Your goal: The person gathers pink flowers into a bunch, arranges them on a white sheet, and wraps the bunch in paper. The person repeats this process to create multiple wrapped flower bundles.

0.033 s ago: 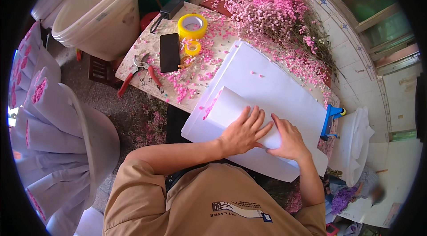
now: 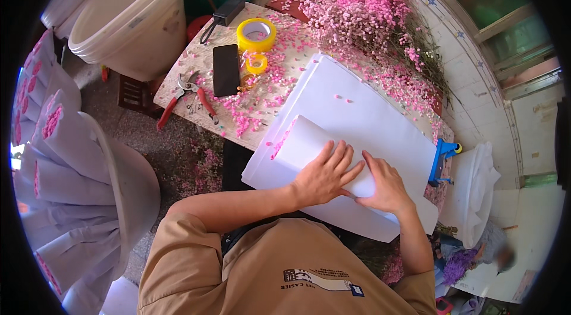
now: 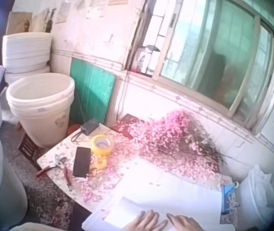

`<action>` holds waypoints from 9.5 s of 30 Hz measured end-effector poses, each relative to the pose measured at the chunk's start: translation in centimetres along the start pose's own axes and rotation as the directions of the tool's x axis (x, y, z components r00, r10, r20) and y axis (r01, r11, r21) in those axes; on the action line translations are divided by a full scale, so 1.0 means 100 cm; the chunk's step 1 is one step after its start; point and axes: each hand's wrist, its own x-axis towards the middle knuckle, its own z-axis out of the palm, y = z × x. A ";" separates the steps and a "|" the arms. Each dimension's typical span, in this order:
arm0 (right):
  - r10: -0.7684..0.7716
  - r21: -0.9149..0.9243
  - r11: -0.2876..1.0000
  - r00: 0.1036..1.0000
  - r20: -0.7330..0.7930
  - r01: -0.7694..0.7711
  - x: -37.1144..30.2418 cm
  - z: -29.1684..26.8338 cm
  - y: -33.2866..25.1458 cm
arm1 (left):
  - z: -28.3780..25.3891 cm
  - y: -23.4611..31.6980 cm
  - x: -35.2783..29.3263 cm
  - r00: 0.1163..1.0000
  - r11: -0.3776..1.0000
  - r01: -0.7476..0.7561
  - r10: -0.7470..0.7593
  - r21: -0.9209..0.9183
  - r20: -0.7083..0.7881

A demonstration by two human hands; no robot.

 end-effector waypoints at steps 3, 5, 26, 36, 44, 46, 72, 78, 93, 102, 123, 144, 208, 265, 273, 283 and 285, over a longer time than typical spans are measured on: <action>-0.034 -0.044 0.999 0.993 -0.110 0.029 -0.004 0.005 0.001 | 0.006 -0.004 0.003 1.000 0.999 -0.007 0.006 -0.032 -0.010; -0.073 -0.103 0.993 0.977 -0.202 0.053 -0.014 0.004 -0.007 | 0.007 -0.009 0.005 1.000 0.999 -0.003 0.001 -0.052 -0.029; 0.277 -0.040 0.952 0.907 -0.317 -0.305 -0.120 0.074 0.116 | 0.003 -0.019 0.024 1.000 0.997 -0.016 0.018 -0.071 0.021; 0.228 -0.078 0.950 0.843 -0.488 -0.302 -0.125 0.094 0.120 | 0.004 -0.018 0.026 1.000 0.995 -0.014 0.015 -0.102 0.007; 0.347 -0.110 0.918 0.906 -0.243 -0.381 -0.149 0.032 0.058 | 0.004 -0.020 0.019 1.000 0.989 -0.015 0.014 -0.146 -0.009; 0.255 -0.008 0.965 0.941 -0.224 -0.263 -0.147 0.002 0.026 | 0.004 -0.021 0.016 1.000 0.989 0.000 0.001 -0.151 0.007; 0.941 0.913 0.044 0.323 0.098 -0.406 -0.131 -0.019 0.360 | -0.025 -0.009 0.049 0.971 0.991 -0.070 0.094 -0.111 0.222; 0.883 0.972 0.213 0.446 -0.147 -0.101 -0.150 -0.008 0.372 | -0.019 -0.007 0.054 0.967 0.988 -0.093 0.119 -0.126 0.225; 0.943 0.883 0.261 0.297 -0.147 -0.390 -0.179 0.089 0.344 | -0.019 -0.005 0.053 0.972 0.988 -0.086 0.111 -0.127 0.205; 0.882 0.546 0.471 0.351 -0.315 -0.693 -0.233 0.040 0.335 | -0.013 -0.015 0.047 0.979 0.978 -0.060 0.096 -0.199 0.179; 0.413 0.243 0.888 0.910 -0.045 -0.391 -0.069 0.046 0.007 | 0.020 0.004 0.057 0.951 0.939 0.292 -0.305 -0.180 -0.050; 0.925 0.946 0.282 0.215 -0.312 0.158 -0.150 0.032 0.303 | -0.003 -0.058 -0.016 0.938 0.925 0.341 -0.346 -0.166 -0.001; 0.149 0.124 0.979 0.981 0.127 -0.164 -0.025 -0.006 0.121 | 0.027 0.003 0.186 0.644 0.894 0.149 0.237 -0.423 0.728; 0.088 -0.170 0.951 0.753 -0.653 -0.259 -0.085 0.113 0.215 | 0.110 0.062 0.224 0.708 0.818 -0.564 0.551 -0.116 0.441; 0.235 0.228 0.942 0.969 0.081 -0.248 -0.072 0.030 0.229 | 0.125 0.099 0.152 0.834 0.827 -0.551 0.539 0.113 0.121; 0.269 0.320 0.912 0.963 0.007 -0.257 -0.103 0.060 0.231 | 0.103 0.164 0.272 0.543 0.947 0.068 0.230 -0.315 0.808; 0.316 0.417 0.865 0.948 -0.019 -0.280 -0.127 0.051 0.245 | 0.119 0.170 0.296 0.453 0.899 0.085 0.349 -0.429 0.820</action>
